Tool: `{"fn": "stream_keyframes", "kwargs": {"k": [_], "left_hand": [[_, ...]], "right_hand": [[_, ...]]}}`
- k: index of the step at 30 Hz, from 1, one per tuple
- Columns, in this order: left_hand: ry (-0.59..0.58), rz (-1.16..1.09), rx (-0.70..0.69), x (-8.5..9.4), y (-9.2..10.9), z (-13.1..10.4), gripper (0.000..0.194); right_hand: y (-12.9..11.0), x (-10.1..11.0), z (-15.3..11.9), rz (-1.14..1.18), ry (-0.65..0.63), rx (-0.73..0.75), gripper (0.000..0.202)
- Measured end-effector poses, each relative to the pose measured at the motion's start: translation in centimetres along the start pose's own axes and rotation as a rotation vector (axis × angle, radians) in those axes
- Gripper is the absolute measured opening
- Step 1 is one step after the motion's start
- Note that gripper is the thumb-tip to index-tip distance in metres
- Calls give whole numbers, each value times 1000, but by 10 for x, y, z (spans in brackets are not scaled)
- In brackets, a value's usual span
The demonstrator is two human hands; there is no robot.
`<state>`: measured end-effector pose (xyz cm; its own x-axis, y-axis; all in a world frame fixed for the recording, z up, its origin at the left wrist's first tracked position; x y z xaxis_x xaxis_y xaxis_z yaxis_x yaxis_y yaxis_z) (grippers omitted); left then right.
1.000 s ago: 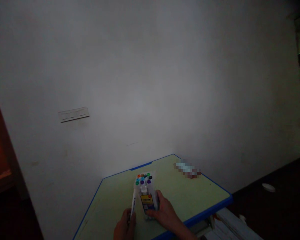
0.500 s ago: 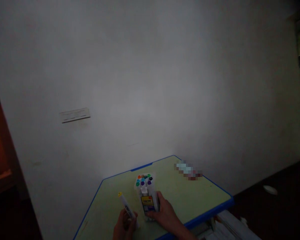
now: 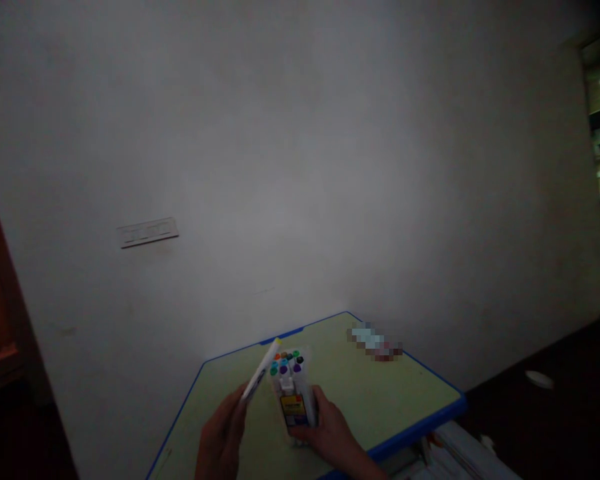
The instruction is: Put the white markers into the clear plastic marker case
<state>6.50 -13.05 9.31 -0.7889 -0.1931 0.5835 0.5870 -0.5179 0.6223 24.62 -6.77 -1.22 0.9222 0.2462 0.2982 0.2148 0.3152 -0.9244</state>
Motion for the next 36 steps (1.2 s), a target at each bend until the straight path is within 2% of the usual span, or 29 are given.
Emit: {"fn": "stream_keyframes", "kwargs": {"k": [3,5,8,13,17,19,22,26,31,36], "left_hand": [[-74,135,-82,17,19,17,32],[-123,195,-66,23,22,25,29],[-127,228,-30,30,27,32,27],[-222,247,7,31,47,38,25],[-253,226,30,30,49,39,27],[-215,195,35,32,44,38,28],[-83,127,55,38,36,35,31],[37,31,57,41,38,32,29],[59,-124,12,37,50,35,27],[62,-120,-89,36,66,42,22]], "right_hand": [[0,0,-1,6,14,-15,47],[0,1,-1,2,20,-23,47],[0,2,-1,-13,22,-8,46],[3,2,0,-26,36,-23,47],[2,2,0,-26,30,-21,46],[2,2,0,-28,32,-26,47],[4,1,1,-31,29,-37,48],[5,2,1,-58,26,-49,49],[2,1,0,-26,-3,-17,46],[-2,1,-1,-8,1,-5,45]]}}
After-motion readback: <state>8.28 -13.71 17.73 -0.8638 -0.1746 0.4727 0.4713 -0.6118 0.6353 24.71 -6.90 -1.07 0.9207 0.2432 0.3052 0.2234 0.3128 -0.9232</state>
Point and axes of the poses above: each hand's wrist, its own z-axis towards the middle knuckle, its own x-axis out of the back of the hand, y = z × x, the point moved 5 cm from there along z, towards the middle knuckle, and after that the axes turned 15 degrees about -y, right-handed, at the moved point
